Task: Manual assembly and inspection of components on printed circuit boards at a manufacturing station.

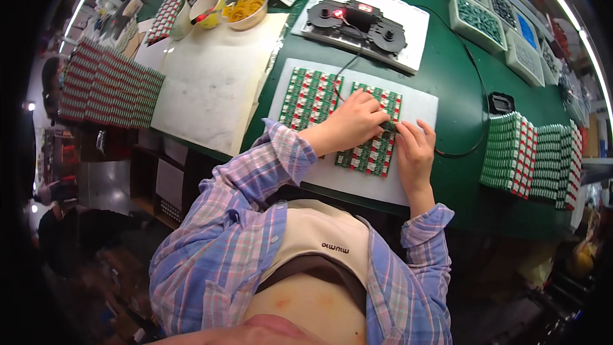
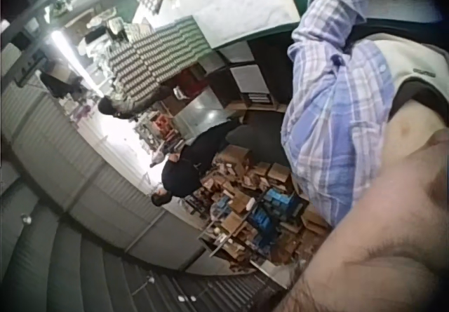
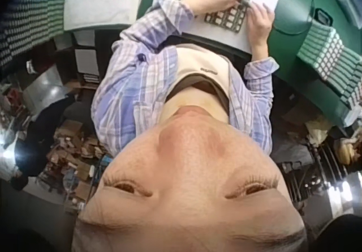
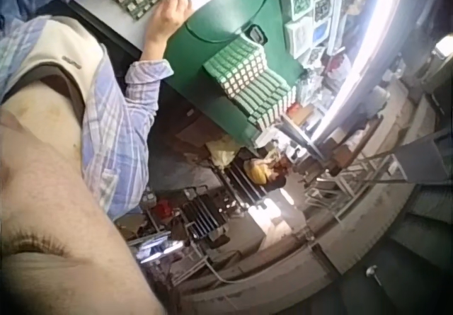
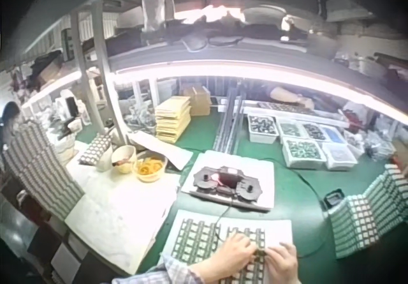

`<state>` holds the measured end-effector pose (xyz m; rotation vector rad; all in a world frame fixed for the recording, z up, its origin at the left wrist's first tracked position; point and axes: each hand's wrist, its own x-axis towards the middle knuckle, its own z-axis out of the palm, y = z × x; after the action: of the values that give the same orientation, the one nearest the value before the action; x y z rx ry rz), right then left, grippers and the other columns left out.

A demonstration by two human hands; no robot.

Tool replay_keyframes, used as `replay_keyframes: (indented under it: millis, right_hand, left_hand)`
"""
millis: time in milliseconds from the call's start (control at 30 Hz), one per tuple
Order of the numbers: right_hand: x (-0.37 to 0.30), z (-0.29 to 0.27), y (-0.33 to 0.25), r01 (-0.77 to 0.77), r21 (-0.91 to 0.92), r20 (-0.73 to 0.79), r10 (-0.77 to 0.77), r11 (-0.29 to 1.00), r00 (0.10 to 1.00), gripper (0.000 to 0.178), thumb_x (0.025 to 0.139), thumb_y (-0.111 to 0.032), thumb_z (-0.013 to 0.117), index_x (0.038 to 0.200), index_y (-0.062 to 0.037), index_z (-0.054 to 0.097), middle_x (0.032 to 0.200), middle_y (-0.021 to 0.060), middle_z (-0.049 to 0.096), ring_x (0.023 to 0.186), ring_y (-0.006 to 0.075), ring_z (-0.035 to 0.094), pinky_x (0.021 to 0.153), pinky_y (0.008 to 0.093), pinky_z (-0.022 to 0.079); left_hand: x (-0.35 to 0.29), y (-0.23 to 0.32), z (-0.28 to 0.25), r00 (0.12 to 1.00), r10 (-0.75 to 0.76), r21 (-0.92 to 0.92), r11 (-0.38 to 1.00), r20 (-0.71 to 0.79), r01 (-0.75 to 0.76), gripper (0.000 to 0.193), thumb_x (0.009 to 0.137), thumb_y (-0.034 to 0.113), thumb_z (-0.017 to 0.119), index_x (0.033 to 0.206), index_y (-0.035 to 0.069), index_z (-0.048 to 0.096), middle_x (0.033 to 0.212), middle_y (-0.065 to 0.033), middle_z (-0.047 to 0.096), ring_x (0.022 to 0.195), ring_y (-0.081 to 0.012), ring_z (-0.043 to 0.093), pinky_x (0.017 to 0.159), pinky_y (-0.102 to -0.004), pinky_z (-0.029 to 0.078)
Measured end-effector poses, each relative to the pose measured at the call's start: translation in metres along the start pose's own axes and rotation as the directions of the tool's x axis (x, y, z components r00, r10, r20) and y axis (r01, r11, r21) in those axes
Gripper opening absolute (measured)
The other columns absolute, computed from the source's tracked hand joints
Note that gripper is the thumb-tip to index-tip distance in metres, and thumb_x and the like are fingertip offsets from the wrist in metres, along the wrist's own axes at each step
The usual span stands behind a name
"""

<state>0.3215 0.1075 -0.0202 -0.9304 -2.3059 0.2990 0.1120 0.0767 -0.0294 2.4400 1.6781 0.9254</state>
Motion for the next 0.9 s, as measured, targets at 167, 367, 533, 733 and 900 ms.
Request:
replay_keyframes:
  millis: [167, 367, 533, 733, 900]
  right_hand:
    - [0.000, 0.002, -0.001, -0.010, 0.026, -0.033, 0.011, 1.000, 0.999, 0.033, 0.082, 0.003, 0.072, 0.113, -0.0087, 0.073, 0.120, 0.0049, 0.070, 0.123, 0.0327, 0.056, 0.104, 0.0414, 0.049]
    - [-0.001, 0.004, 0.001, 0.004, 0.026, -0.078, -0.002, 1.000, 0.997, 0.034, 0.079, 0.004, 0.073, 0.111, -0.0084, 0.074, 0.119, 0.0036, 0.071, 0.121, 0.0306, 0.057, 0.104, 0.0409, 0.048]
    - [0.000, 0.003, -0.002, 0.020, -0.077, -0.086, -0.027, 0.997, 0.996, 0.030, 0.080, 0.000, 0.074, 0.108, -0.0107, 0.075, 0.118, 0.0015, 0.071, 0.120, 0.0292, 0.058, 0.103, 0.0383, 0.047]
    - [-0.002, 0.003, 0.007, 0.005, -0.034, -0.089, -0.008, 0.999, 0.996, 0.025, 0.080, -0.003, 0.076, 0.104, -0.0129, 0.077, 0.113, -0.0017, 0.073, 0.114, 0.0264, 0.059, 0.101, 0.0354, 0.046]
    - [0.001, 0.000, 0.009, -0.084, 0.141, -0.068, 0.094, 0.986, 0.993, 0.023, 0.079, 0.001, 0.077, 0.099, -0.0094, 0.077, 0.105, 0.0000, 0.075, 0.108, 0.0262, 0.058, 0.099, 0.0359, 0.049]
  left_hand:
    - [-0.003, 0.008, -0.003, 1.000, -0.015, 0.092, 0.996, 0.008, 0.015, 0.023, 0.081, 0.018, 0.076, 0.101, 0.011, 0.069, 0.098, -0.0084, 0.062, 0.104, -0.0296, 0.056, 0.107, -0.0501, 0.041]
    - [-0.001, 0.020, -0.007, 0.994, -0.104, 0.097, 0.990, -0.018, 0.105, 0.023, 0.081, 0.017, 0.075, 0.102, 0.011, 0.070, 0.095, -0.0064, 0.061, 0.100, -0.0275, 0.055, 0.100, -0.0434, 0.043]
    - [-0.001, 0.019, -0.002, 0.992, -0.108, 0.040, 0.993, -0.064, 0.111, 0.023, 0.080, 0.015, 0.075, 0.102, 0.011, 0.071, 0.094, -0.0055, 0.060, 0.098, -0.0263, 0.054, 0.097, -0.0415, 0.043]
    - [-0.001, 0.018, 0.004, 0.991, -0.110, 0.011, 0.994, -0.070, 0.111, 0.022, 0.079, 0.013, 0.076, 0.101, 0.010, 0.072, 0.094, -0.0048, 0.060, 0.099, -0.0259, 0.054, 0.101, -0.0440, 0.042]
    - [0.000, 0.024, -0.001, 0.995, -0.040, 0.122, 0.991, -0.097, 0.052, 0.023, 0.079, 0.012, 0.076, 0.102, 0.010, 0.073, 0.095, -0.0035, 0.060, 0.100, -0.0254, 0.054, 0.107, -0.0477, 0.040]
